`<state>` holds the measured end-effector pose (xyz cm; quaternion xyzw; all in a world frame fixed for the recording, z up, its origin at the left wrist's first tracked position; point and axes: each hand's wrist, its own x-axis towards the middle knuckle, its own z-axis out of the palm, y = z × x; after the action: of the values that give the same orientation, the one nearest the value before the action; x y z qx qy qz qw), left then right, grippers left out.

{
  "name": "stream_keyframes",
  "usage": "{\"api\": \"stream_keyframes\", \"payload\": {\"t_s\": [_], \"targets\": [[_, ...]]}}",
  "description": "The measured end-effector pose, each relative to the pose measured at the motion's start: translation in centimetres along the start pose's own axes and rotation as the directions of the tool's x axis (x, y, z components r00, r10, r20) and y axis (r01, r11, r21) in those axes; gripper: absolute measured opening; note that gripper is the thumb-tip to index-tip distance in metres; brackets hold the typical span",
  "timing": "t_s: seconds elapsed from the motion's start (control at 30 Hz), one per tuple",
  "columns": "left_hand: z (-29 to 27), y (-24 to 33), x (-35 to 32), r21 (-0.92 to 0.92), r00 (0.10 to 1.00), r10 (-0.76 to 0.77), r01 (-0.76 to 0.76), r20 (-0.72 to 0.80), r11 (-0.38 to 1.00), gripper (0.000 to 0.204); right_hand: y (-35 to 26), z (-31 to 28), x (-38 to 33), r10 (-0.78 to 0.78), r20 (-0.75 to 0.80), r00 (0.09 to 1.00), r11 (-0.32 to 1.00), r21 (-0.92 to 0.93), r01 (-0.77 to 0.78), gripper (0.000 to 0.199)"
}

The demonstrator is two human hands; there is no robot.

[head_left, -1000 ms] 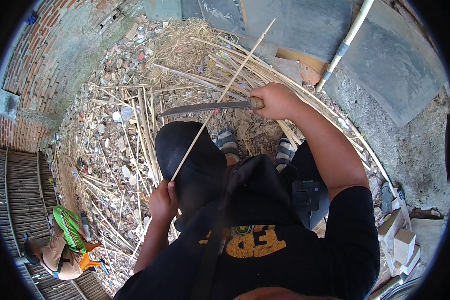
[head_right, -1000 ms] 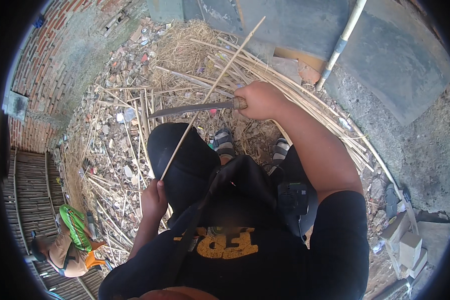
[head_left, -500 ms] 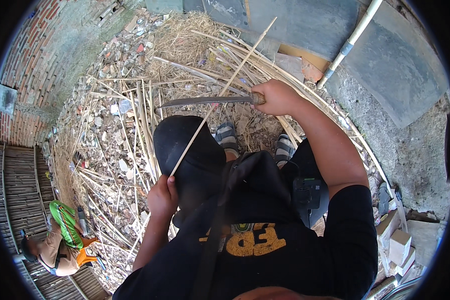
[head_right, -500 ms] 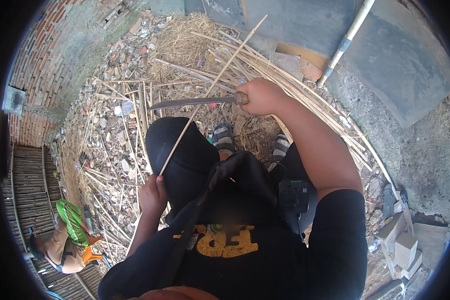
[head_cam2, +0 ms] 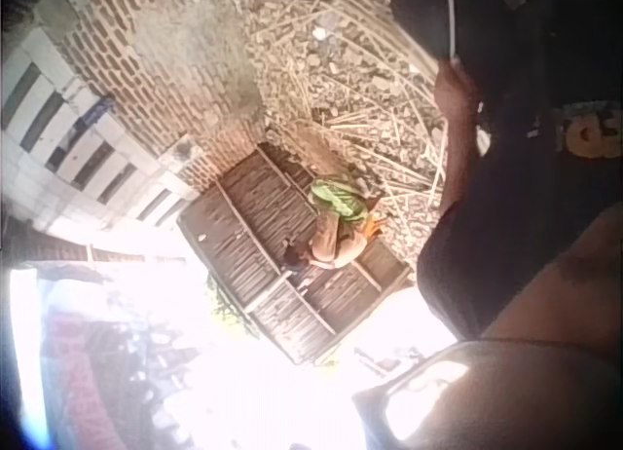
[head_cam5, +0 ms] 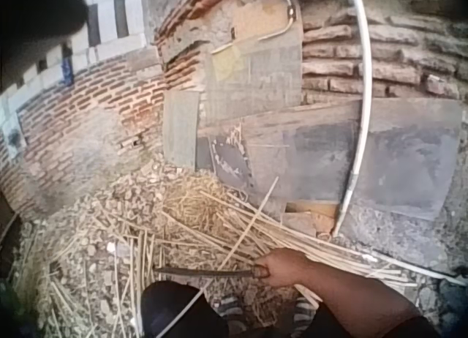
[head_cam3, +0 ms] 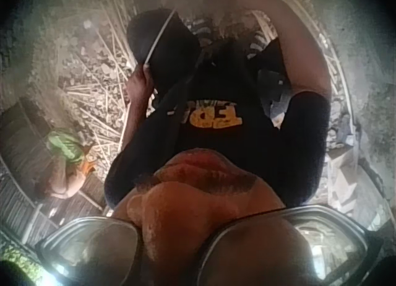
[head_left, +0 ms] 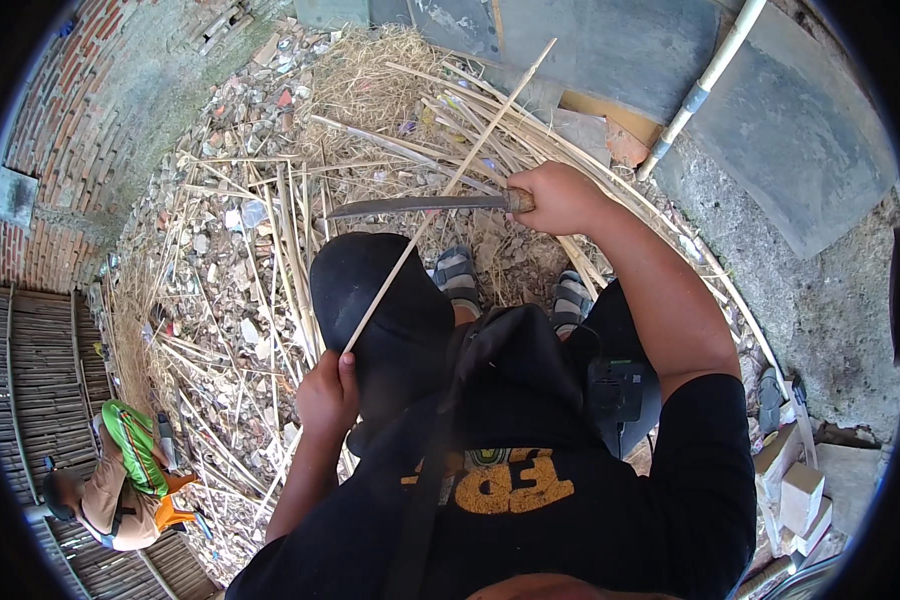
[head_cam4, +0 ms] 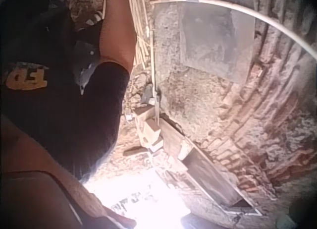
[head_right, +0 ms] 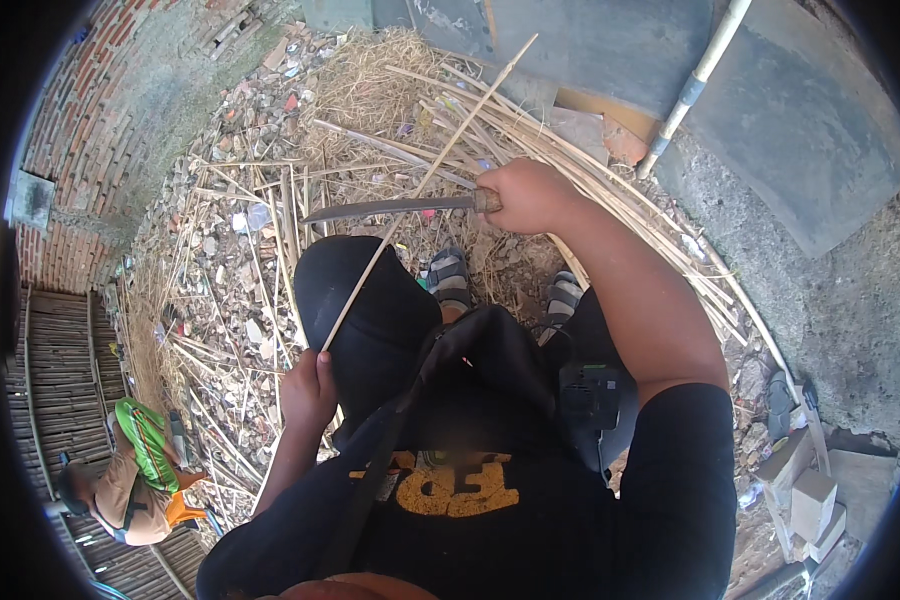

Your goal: The person shaves a thin strip of bamboo using a large curved blade held in their right hand while securing the strip with their left hand.

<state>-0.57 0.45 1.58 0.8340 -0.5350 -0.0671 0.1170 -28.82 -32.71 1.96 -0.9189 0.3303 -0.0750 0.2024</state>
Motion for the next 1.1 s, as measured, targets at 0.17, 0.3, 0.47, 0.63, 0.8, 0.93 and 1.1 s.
{"api": "stream_keyframes", "payload": {"t_s": [0.17,0.3,0.47,0.63,0.8,0.93,1.1], "targets": [[-0.2,0.3,0.1,-0.008,1.0,-0.011,0.011,-0.003,1.0,0.041,0.0,-0.2,0.0,0.004,0.011,1.0,1.0,0.02,-0.004,0.032],[-0.4,0.1,-0.2,-0.096,0.999,-0.011,0.008,-0.03,0.995,0.041,0.0,-0.1,-0.1,-0.014,-0.023,1.0,1.0,0.015,0.014,0.033],[-0.2,-0.7,-0.1,-0.124,0.999,-0.023,0.018,-0.037,0.992,0.042,-0.3,-0.4,-0.2,-0.01,-0.01,1.0,1.0,0.005,0.01,0.035],[0.0,-0.9,0.3,-0.085,1.0,-0.007,0.004,-0.028,0.996,0.042,0.3,0.0,0.0,-0.021,0.006,1.0,1.0,0.021,0.021,0.037],[0.2,-1.0,0.2,-0.058,1.0,0.0,-0.002,-0.03,0.998,0.042,0.3,0.1,0.2,-0.011,0.035,0.999,1.0,0.019,0.01,0.037],[-0.1,-0.7,0.3,-0.05,1.0,-0.001,0.0,-0.019,0.999,0.041,0.0,-0.2,-0.1,-0.011,0.02,1.0,0.999,0.038,0.01,0.035],[-0.1,-0.7,0.3,-0.041,1.0,-0.014,0.013,-0.012,0.999,0.041,0.2,0.0,0.0,-0.021,0.023,1.0,0.999,0.034,0.02,0.034]]}}
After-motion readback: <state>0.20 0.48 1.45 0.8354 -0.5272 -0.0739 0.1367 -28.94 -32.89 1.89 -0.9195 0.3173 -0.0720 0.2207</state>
